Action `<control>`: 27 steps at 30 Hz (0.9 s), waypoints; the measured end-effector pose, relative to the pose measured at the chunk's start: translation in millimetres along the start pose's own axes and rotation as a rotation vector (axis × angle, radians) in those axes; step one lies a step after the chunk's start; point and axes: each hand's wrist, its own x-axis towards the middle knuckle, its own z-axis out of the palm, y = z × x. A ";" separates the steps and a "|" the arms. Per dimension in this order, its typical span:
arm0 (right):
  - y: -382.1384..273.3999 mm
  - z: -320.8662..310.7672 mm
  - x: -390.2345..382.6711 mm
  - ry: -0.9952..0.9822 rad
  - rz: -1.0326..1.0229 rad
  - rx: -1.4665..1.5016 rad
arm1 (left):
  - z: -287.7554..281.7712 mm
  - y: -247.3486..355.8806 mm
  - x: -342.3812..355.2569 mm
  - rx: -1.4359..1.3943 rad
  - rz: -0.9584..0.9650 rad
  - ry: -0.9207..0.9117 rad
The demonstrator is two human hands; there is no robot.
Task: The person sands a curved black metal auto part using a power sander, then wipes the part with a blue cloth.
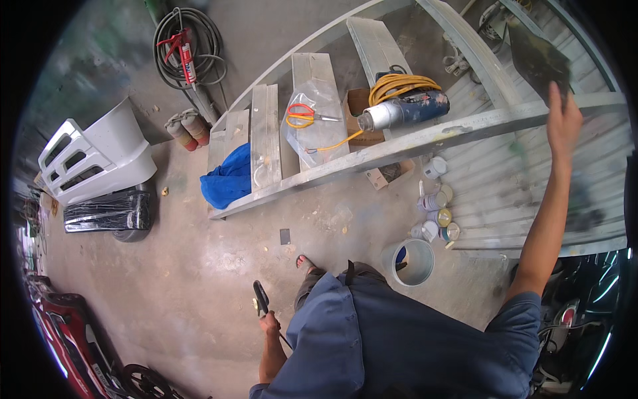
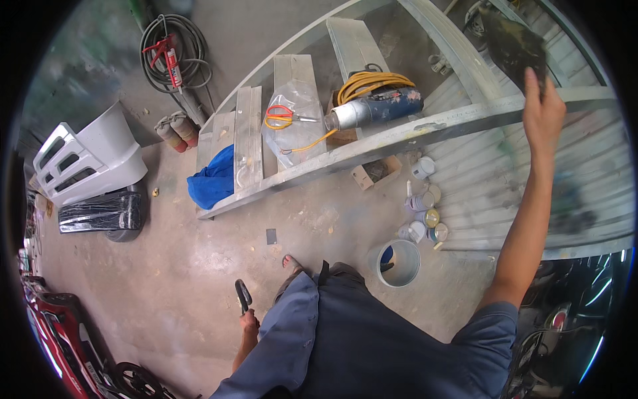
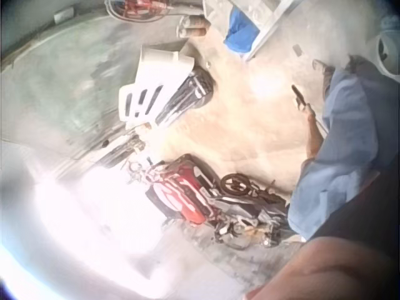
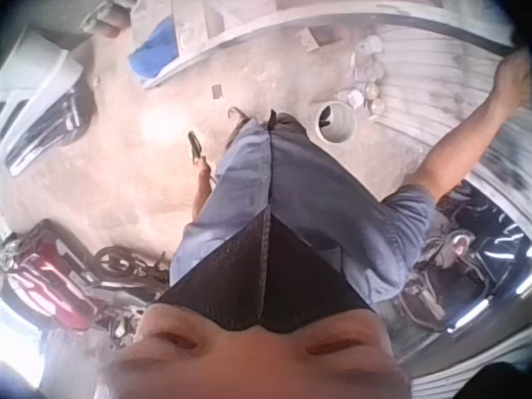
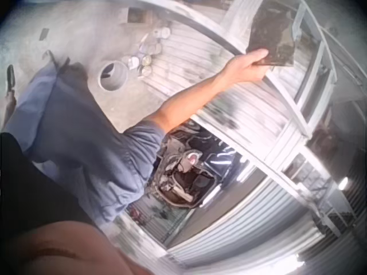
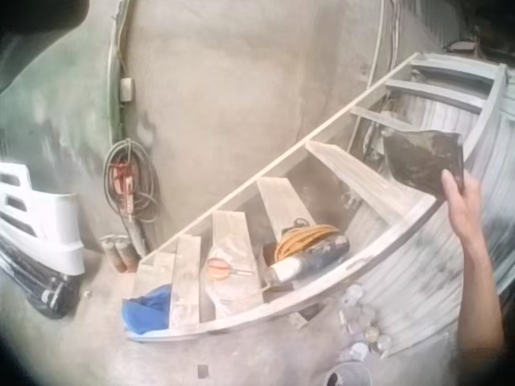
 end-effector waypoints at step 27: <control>89.4 -72.5 -770.6 -0.409 2.240 1.005 | 98.3 -37.8 -41.0 0.682 0.105 -0.283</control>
